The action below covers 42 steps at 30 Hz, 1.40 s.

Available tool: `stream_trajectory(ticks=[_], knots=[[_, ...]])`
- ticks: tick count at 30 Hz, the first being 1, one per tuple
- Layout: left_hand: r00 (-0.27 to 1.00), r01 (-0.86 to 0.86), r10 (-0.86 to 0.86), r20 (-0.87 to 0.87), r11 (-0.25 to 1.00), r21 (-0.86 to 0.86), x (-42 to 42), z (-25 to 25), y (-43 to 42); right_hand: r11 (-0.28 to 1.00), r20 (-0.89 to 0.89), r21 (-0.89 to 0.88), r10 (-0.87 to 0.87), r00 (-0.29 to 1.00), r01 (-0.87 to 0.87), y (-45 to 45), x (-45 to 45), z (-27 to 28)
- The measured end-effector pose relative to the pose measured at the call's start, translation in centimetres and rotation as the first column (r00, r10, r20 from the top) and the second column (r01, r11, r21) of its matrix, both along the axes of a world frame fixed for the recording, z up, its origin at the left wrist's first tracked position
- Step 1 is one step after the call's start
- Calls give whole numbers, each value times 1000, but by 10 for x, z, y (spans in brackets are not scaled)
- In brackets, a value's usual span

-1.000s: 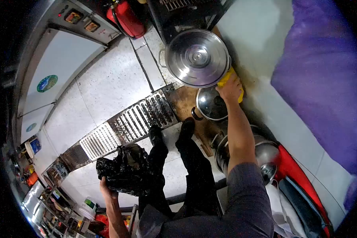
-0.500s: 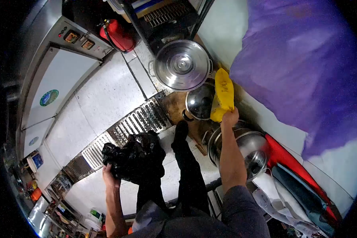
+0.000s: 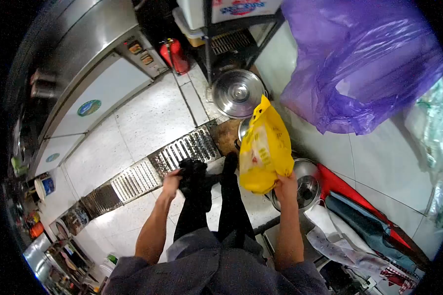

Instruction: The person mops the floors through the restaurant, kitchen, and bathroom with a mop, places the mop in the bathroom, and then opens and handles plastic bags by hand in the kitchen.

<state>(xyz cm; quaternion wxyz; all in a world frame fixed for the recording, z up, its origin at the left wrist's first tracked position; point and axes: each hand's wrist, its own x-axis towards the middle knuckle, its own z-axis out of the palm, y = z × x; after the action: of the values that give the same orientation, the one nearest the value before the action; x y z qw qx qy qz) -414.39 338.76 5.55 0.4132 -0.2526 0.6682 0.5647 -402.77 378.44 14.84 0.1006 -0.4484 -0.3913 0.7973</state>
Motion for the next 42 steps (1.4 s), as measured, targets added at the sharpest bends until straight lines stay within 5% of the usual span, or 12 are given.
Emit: stream_trajectory(ticks=[5,9,13,14,16,17,19,21,23,34,39,42], knots=[[877,-331,133,462,863,381,-18,79,67,976,-151,-185,90,984,-118,-47,38,74],[924,-370,164,345,610,701,-30,128,90,910,-212,-340,169,963,-235,-67,58,81],[970,-201,234,61,641,740,-50,189,104,811,60,-106,582,811,-575,-35,83,66],[966,-154,255,-27,660,735,-54,210,108,400,364,316,786,500,-860,-7,89,63],[955,-77,264,-137,666,742,-62,238,116,157,595,553,613,520,-818,16,72,100],[933,2,252,-257,711,703,-65,249,122,517,426,587,458,780,-623,12,45,162],[859,196,130,-496,810,552,-70,269,135,716,-31,663,319,947,-219,-7,2,255],[798,290,32,-602,854,431,-62,297,150,39,263,952,402,877,-304,-12,-19,314],[750,361,-18,-662,849,386,-55,323,165,-194,223,969,418,881,-153,-31,-30,353],[659,599,-55,-750,641,480,-36,413,237,-512,337,847,314,888,-140,24,-5,435],[574,761,-177,-799,476,441,-21,455,260,-453,61,888,287,956,79,46,18,489],[396,846,-186,-899,456,278,-11,468,274,-340,163,935,148,976,-104,64,35,516]])
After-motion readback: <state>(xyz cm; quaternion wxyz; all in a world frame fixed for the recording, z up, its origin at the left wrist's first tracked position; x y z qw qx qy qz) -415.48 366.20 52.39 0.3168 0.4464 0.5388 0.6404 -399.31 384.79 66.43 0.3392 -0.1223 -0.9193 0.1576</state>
